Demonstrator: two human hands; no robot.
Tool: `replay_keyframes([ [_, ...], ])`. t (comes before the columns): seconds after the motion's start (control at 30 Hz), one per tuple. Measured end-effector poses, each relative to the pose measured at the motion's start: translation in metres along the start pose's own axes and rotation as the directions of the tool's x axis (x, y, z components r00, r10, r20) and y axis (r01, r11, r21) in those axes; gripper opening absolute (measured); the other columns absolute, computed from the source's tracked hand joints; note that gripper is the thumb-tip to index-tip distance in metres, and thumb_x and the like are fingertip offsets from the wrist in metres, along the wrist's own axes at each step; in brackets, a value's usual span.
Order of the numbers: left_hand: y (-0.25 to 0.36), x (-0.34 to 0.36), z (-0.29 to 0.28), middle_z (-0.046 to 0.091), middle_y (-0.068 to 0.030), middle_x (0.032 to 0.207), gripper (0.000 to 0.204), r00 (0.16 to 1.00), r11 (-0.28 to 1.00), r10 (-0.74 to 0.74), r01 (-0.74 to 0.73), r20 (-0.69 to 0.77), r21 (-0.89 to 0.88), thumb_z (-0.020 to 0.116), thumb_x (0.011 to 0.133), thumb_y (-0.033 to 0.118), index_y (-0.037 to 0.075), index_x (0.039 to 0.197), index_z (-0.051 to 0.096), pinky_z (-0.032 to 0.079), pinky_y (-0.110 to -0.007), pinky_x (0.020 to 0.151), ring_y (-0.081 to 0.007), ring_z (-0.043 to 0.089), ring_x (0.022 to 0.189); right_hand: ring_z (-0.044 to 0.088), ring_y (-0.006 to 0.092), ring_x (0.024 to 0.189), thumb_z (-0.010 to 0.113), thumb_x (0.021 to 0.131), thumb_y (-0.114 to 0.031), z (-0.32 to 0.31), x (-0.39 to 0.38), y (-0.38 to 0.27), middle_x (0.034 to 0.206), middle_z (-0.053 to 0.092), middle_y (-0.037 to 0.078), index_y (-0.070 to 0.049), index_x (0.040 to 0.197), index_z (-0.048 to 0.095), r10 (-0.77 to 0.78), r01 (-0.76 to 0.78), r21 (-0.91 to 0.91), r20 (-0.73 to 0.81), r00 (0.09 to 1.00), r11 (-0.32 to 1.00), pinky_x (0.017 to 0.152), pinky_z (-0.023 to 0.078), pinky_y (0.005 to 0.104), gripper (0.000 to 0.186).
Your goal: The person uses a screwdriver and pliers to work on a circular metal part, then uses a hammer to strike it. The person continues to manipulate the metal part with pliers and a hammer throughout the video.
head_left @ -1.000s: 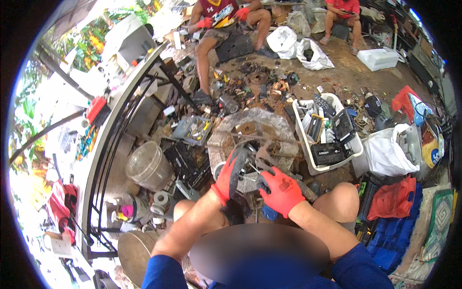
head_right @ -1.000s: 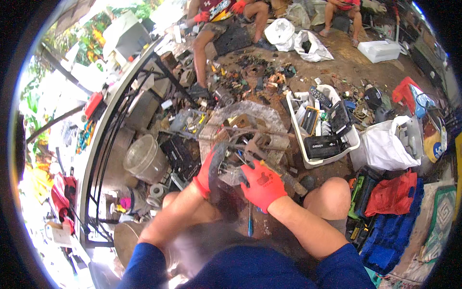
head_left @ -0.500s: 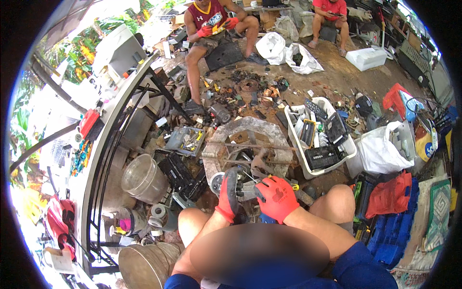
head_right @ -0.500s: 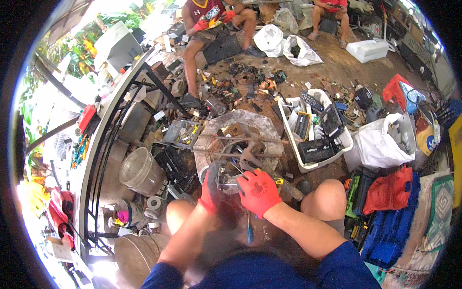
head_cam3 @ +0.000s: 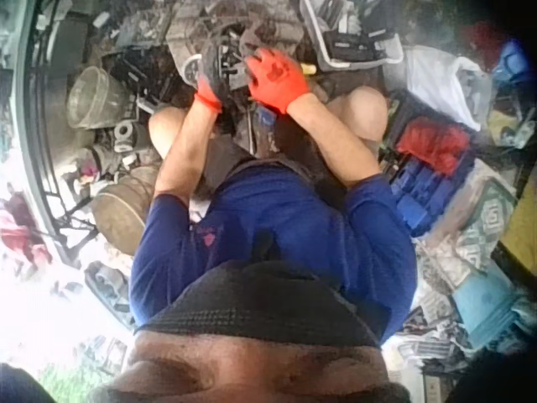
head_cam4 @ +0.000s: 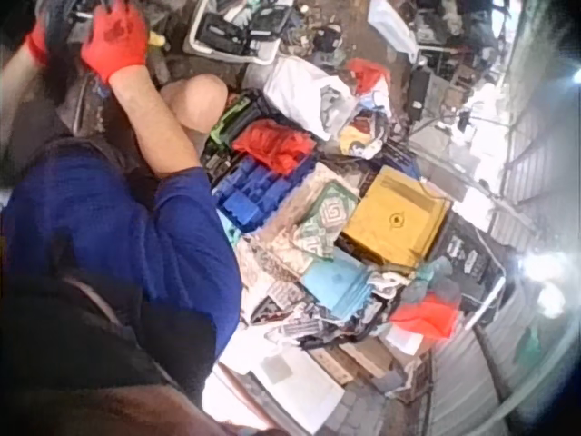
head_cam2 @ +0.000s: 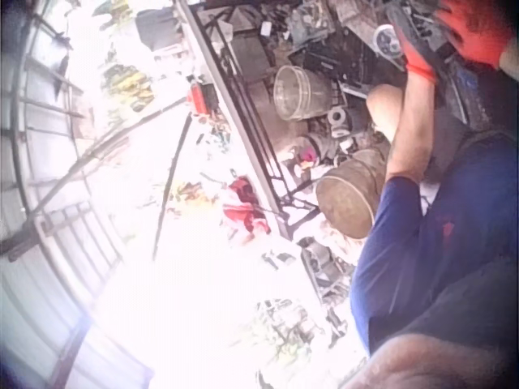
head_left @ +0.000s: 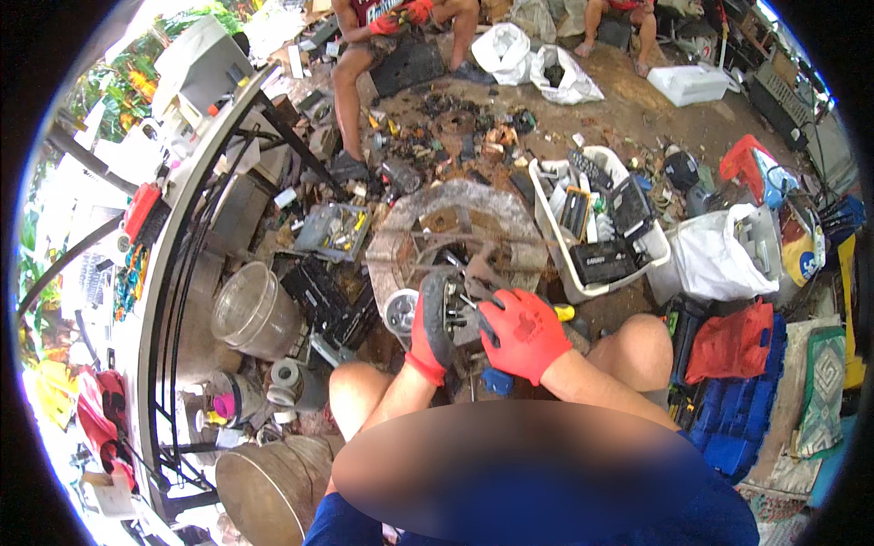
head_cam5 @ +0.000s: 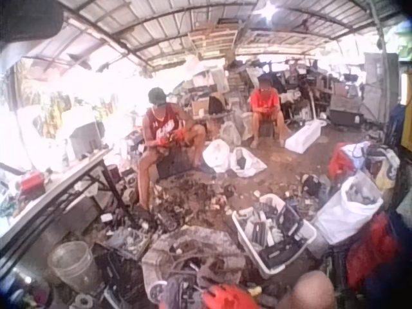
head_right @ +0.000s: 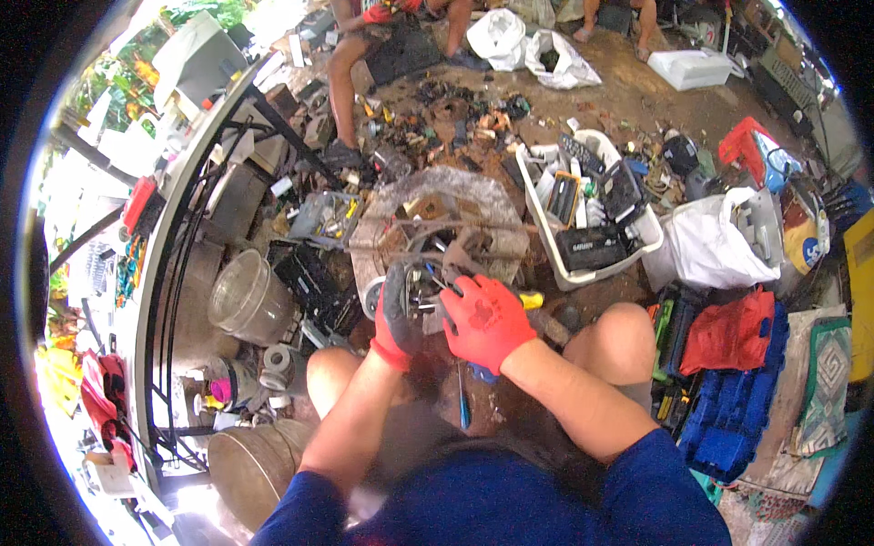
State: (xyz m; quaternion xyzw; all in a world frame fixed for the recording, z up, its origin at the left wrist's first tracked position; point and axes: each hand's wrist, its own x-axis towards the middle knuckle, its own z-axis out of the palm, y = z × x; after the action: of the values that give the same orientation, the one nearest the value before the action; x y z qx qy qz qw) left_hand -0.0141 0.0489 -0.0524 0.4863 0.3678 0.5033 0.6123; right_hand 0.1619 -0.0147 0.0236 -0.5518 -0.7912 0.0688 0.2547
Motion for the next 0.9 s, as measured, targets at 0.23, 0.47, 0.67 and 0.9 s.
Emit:
replay_keyframes([
  [0.23,0.007,-0.003,0.012,0.068,-0.0033,0.099,0.045,0.964,0.945,-0.264,0.262,0.018,-0.196,0.035,0.108,0.046,0.011,0.115,0.063,0.054,-0.029,0.073,-0.0138,0.066,0.086,0.062,0.0331,0.097,0.069,0.076,-0.016,0.002,-0.004,0.003,0.101,0.063,0.010,-0.009,0.099,0.067,0.027,-0.027,-0.032,0.019,0.999,0.999,0.086,0.047,0.0474,0.024],
  [0.47,0.016,-0.004,0.024,0.071,-0.0057,0.097,0.047,0.953,0.899,-0.303,0.278,-0.022,-0.337,0.042,0.106,0.048,0.008,0.112,0.066,0.057,-0.031,0.073,-0.0167,0.069,0.085,0.062,0.0317,0.096,0.062,0.078,-0.011,0.009,-0.005,0.005,0.098,0.061,0.010,-0.010,0.099,0.065,0.079,-0.077,-0.057,0.038,0.996,0.995,0.084,0.049,0.0475,0.021],
  [0.67,0.017,-0.003,0.019,0.072,-0.0096,0.100,0.047,0.963,0.861,-0.267,0.252,0.030,-0.443,0.046,0.104,0.047,0.005,0.112,0.065,0.057,-0.034,0.075,-0.0199,0.069,0.086,0.062,0.0330,0.095,0.072,0.076,-0.017,0.016,-0.006,0.004,0.104,0.063,0.011,-0.011,0.106,0.067,-0.012,0.013,-0.105,0.018,1.000,0.994,0.082,0.050,0.0465,0.031],
  [0.9,0.019,0.002,0.008,0.072,-0.0152,0.101,0.050,0.951,0.717,-0.280,0.300,0.135,-0.629,0.044,0.102,0.047,0.003,0.115,0.065,0.058,-0.039,0.078,-0.0288,0.070,0.088,0.063,0.0317,0.097,0.073,0.076,-0.018,0.014,-0.004,0.004,0.105,0.064,0.010,-0.012,0.106,0.071,0.054,-0.051,-0.054,0.050,0.997,0.997,0.082,0.051,0.0460,0.030],
])
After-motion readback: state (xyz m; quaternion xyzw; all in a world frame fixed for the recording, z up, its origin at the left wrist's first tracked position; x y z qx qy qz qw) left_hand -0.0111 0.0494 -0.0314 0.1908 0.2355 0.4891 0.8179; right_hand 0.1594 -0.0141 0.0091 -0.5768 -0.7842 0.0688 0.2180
